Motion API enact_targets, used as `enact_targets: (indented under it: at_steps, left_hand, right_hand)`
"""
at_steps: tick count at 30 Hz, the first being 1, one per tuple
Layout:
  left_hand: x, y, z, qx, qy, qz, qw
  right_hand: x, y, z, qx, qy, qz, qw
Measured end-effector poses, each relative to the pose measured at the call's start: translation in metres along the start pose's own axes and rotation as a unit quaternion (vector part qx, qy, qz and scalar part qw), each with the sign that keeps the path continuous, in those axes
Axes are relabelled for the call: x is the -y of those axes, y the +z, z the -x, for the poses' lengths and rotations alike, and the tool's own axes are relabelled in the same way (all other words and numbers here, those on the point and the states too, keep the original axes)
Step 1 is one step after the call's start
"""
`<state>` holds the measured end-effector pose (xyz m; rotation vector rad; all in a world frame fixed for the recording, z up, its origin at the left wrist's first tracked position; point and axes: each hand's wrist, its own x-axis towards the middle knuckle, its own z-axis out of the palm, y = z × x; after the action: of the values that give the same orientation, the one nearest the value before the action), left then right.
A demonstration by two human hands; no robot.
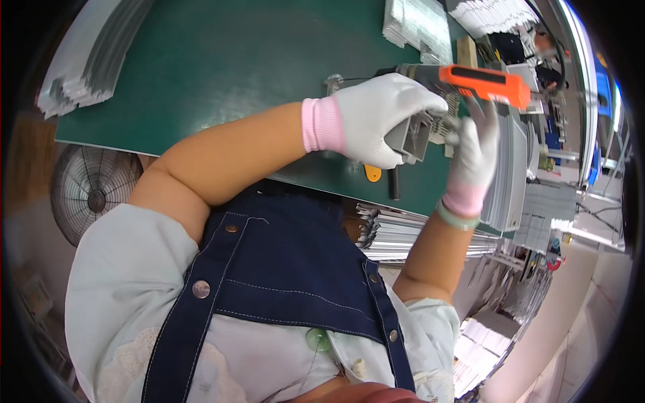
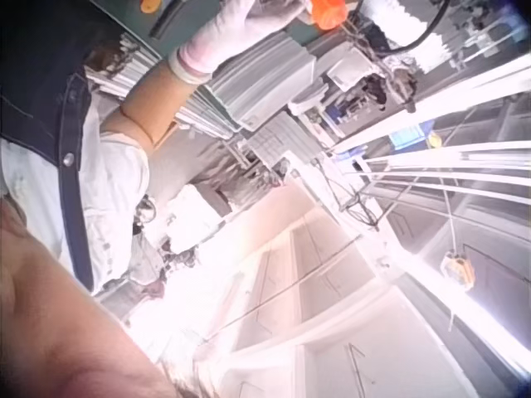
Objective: The person assembles a small metal component by inserting a screw into a metal housing and tightening it with a screwdriver. They then use a power drill to secure the assembly further. The process involves repeated handling and inspection of the metal part on a green workbench.
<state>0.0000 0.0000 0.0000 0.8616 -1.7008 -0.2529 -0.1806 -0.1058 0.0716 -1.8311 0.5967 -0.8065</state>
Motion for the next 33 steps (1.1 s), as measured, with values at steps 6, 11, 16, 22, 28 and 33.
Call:
enact_targets:
  at_steps: [6,11,16,22,28,33]
  left_hand:
    - [-0.050,-0.011,0.003,-0.007,-0.003,0.084,0.996]
    - [-0.068,-0.010,0.012,0.042,-0.155,0.203,0.966]
    - [-0.074,-0.011,0.012,0.060,-0.082,0.158,0.982]
    - [-0.078,0.001,0.021,0.056,-0.128,0.133,0.981]
    - [-0.078,0.004,0.018,0.076,-0.081,0.073,0.991]
    - [-0.083,0.002,0.014,0.071,-0.102,0.099,0.987]
  right_hand:
    - [-0.005,0.029,0.006,-0.039,0.029,-0.085,0.995]
    - [-0.010,0.033,0.026,-0.033,0.018,-0.021,0.999]
    - [0.005,0.035,0.030,-0.029,0.017,-0.082,0.996]
    - [-0.018,0.034,0.037,-0.037,0.046,-0.063,0.996]
    - [-0.005,0.032,0.038,-0.061,0.034,-0.026,0.997]
    - [-0.016,0.033,0.037,-0.036,0.060,-0.124,0.990]
